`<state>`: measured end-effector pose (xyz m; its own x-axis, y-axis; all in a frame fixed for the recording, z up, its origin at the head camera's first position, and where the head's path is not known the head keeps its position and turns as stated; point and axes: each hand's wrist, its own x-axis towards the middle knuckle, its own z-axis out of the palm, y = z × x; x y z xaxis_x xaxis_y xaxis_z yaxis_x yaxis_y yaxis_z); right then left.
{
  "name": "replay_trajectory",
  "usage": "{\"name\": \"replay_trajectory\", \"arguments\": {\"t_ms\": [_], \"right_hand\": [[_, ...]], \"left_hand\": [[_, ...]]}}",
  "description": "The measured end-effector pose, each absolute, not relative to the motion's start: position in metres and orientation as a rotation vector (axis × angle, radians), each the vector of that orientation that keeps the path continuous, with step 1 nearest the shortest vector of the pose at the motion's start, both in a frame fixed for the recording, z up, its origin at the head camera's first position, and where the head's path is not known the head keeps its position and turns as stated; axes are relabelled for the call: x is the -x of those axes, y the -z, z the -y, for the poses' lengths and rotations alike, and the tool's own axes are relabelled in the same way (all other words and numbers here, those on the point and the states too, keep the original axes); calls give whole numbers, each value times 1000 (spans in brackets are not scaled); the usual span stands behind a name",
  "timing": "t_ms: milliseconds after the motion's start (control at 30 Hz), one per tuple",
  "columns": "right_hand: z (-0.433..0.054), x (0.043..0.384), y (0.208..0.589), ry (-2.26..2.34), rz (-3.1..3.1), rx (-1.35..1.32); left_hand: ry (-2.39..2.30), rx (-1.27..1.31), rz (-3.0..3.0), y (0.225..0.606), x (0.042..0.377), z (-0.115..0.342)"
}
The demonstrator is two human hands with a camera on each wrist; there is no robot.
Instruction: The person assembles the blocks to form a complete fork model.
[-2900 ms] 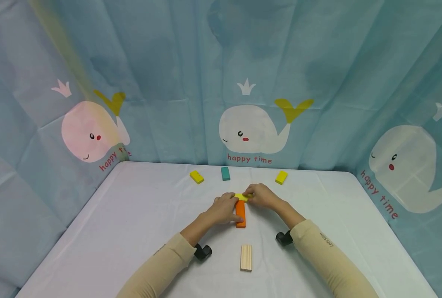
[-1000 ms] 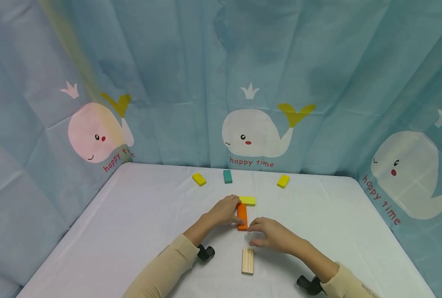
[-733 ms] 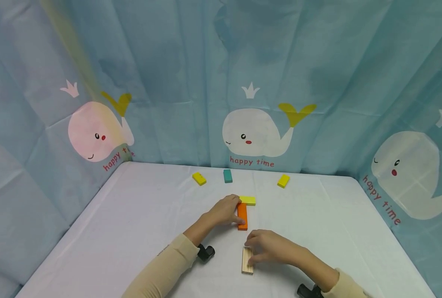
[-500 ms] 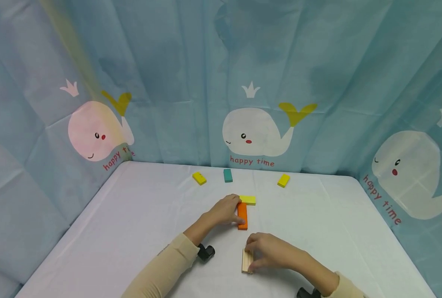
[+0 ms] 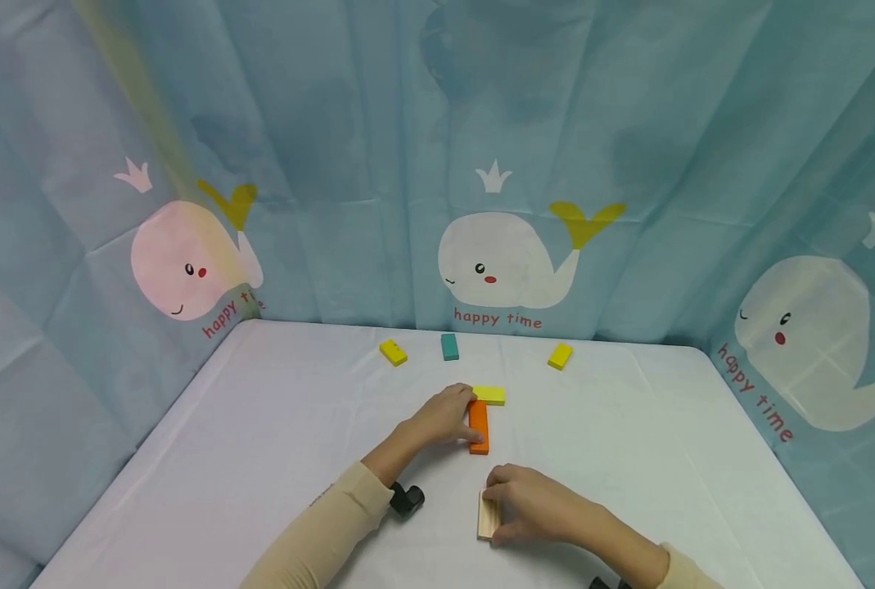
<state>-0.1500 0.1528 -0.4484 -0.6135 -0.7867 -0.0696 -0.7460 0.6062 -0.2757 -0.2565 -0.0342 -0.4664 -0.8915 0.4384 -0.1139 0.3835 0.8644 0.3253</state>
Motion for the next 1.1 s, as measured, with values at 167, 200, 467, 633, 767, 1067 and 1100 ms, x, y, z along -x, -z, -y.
{"name": "replay_trajectory", "arguments": {"t_ms": [167,200,467,633,767,1067,1100], "right_hand": [[-151,148,448,321,-2656,1254],[-151,147,448,320,-2658,1257],[-152,146,450,296,-2671,1298],[-151,145,450,280,-2675,1298],[-150,144,450,247,-2693,1300],[-151,144,451,226,-2717,1322],[-151,144,452,227,-2719,1323]], "left_hand": [[-454,-629,-2849,465,256,34],[-456,-624,-2848,465,255,34],[-475,-604,-2838,468,255,34],[-465,-605,-2842,467,254,35],[-463,-609,-2843,465,255,35],[-457,-618,-2839,465,255,35],[-453,-621,-2839,465,256,35]]}}
